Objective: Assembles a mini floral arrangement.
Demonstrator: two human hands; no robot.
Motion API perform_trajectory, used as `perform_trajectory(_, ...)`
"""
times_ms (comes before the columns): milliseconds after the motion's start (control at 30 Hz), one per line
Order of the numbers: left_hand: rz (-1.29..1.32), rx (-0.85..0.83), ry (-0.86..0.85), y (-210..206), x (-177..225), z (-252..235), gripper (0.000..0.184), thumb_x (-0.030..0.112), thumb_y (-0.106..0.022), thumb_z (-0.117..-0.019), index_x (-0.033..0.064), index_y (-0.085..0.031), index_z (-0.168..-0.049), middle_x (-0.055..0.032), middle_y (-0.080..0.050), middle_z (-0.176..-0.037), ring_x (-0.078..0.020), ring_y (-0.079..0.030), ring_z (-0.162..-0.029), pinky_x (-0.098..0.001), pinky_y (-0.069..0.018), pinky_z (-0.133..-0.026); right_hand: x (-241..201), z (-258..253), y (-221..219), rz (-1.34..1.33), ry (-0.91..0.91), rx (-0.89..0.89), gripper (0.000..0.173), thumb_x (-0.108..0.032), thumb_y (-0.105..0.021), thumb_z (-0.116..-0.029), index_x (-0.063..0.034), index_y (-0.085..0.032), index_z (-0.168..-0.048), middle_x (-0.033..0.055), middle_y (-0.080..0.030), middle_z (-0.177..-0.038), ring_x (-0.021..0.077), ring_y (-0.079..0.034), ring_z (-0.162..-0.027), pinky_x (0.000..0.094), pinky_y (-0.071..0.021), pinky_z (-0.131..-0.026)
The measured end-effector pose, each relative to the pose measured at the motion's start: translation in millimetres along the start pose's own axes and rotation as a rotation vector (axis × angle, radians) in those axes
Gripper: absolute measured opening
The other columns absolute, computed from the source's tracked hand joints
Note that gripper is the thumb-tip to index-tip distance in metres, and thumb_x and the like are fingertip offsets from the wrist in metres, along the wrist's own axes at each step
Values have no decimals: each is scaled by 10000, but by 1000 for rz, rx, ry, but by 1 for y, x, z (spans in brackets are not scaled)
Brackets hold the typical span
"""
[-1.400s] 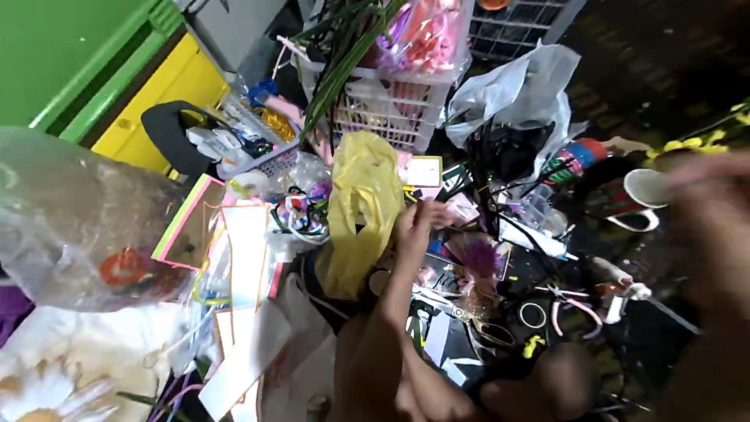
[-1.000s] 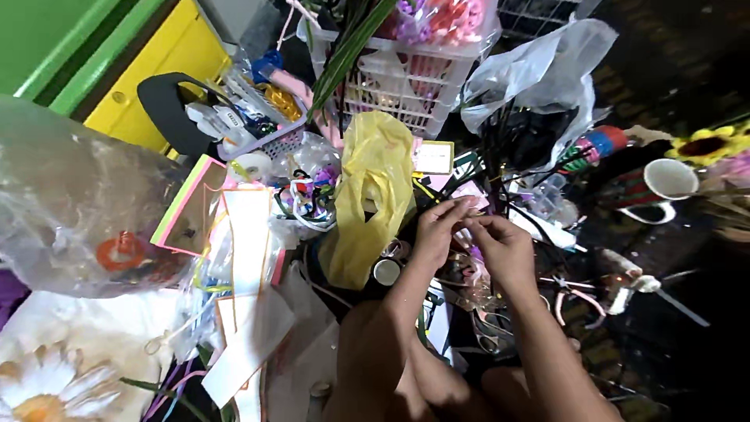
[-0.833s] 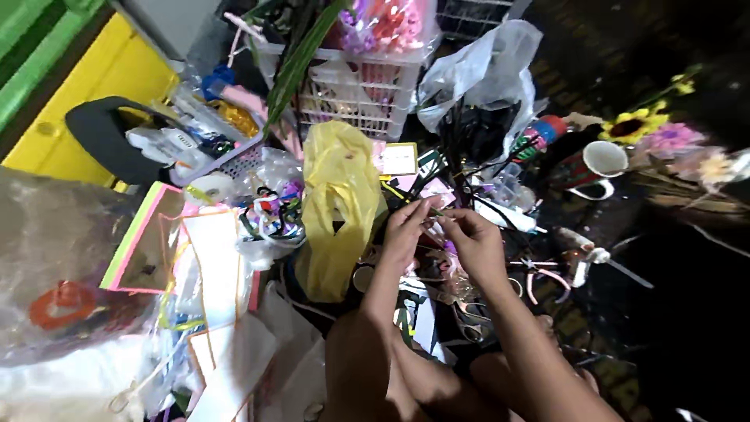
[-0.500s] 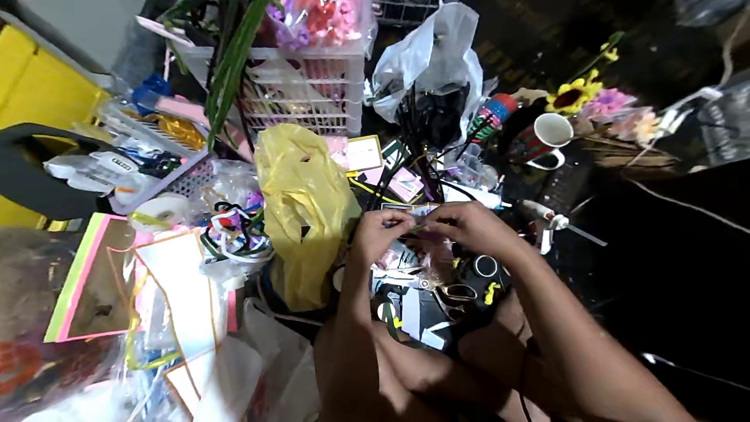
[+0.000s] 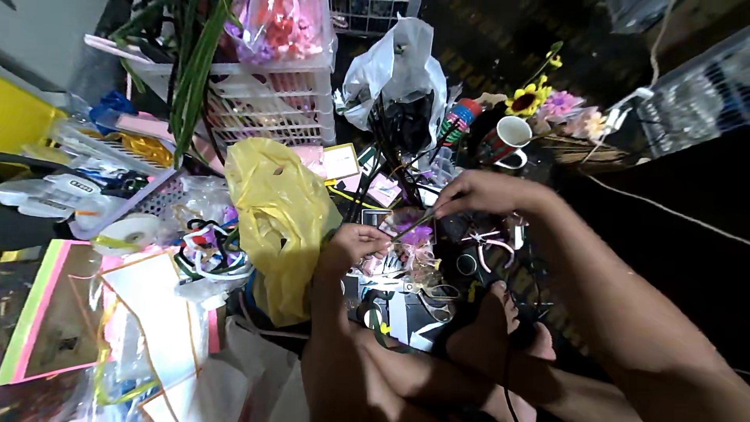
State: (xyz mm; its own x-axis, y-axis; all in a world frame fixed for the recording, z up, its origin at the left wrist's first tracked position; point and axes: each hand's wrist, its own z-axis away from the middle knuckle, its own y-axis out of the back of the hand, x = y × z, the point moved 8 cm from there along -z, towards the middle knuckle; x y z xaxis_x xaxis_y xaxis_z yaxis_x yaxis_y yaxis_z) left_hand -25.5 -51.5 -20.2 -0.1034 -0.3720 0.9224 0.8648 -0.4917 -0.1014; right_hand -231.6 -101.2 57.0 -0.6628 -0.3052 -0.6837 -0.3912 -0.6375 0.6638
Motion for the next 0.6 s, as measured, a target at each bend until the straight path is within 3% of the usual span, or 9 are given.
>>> perform_trajectory(67, 39, 49, 3, 9, 0, 4, 84, -55, -628, -945, -43, -700, -987, -9, -708, -760, -39, -665, -674, -197, -566, -668, 35, 32, 43, 125, -162, 231, 130, -56, -654, -975, -8, -774, -970, 143, -732, -879, 275, -692, -806, 541, -559, -781)
perform_trajectory(133, 78, 94, 0, 14, 0, 6, 82, -56, -626, -951, -48, -700, -985, -14, -708, -755, -44, -665, -665, -198, -569, -664, 54, 70, 79, 212, -439, 501, 217, -106, -582, -1041, 46, -735, -1072, 275, -707, -955, 474, -677, -893, 738, -480, -835)
perform_trajectory(167, 87, 98, -6, 14, 1, 5, 81, -51, -625, -953, -47, -700, -983, -14, -709, -755, -42, -663, -662, -196, -567, -662, 45, 85, 87, 218, -506, 620, 295, -172, -522, -1079, 47, -710, -1144, 283, -708, -982, 484, -679, -905, 739, -467, -853)
perform_trajectory(233, 86, 87, 3, 9, 2, 3, 80, -38, -625, -959, -50, -693, -1001, -25, -701, -772, -49, -656, -669, -207, -564, -671, 5, 88, 76, 193, -408, 719, 402, -263, -444, -1106, 45, -671, -1231, 246, -715, -1038, 404, -697, -919, 645, -511, -873)
perform_trajectory(300, 71, 67, -9, 4, 3, 0, 87, -32, -625, -958, -43, -694, -1009, -20, -700, -774, -43, -650, -669, -202, -557, -662, -32, 65, 35, 175, -194, 561, 361, -235, -510, -1080, 13, -662, -1292, 212, -696, -1209, 379, -677, -1099, 609, -505, -985)
perform_trajectory(400, 49, 64, -23, 0, 5, -2, 79, -19, -628, -966, -32, -695, -1006, -13, -705, -777, -44, -661, -677, -210, -571, -676, -47, 21, -27, 202, 112, 330, 329, -238, -654, -992, -98, -706, -1285, 98, -696, -1273, 306, -624, -1238, 561, -454, -1086)
perform_trajectory(467, 58, 83, -29, 2, 6, 1, 73, -15, -625, -967, -25, -692, -994, -2, -699, -761, -40, -656, -666, -206, -565, -665, -43, 6, -42, 152, 166, 307, 212, -152, -669, -978, -99, -762, -1161, 72, -748, -1116, 244, -710, -1046, 510, -545, -959)
perform_trajectory(533, 87, 89, -39, 6, 6, 4, 67, 2, -613, -980, -8, -679, -988, -1, -695, -762, -43, -653, -660, -204, -560, -642, -39, 0, -42, 79, 159, 297, 144, -116, -646, -988, -88, -775, -1047, 43, -753, -980, 163, -719, -862, 414, -593, -825)
perform_trajectory(600, 85, 54, -58, 4, 6, 3, 77, 19, -606, -989, -5, -678, -996, -13, -702, -795, -51, -662, -693, -217, -569, -670, -41, -4, -42, 67, 184, 243, 135, -88, -659, -968, -88, -791, -996, 39, -750, -942, 147, -712, -840, 384, -596, -814)
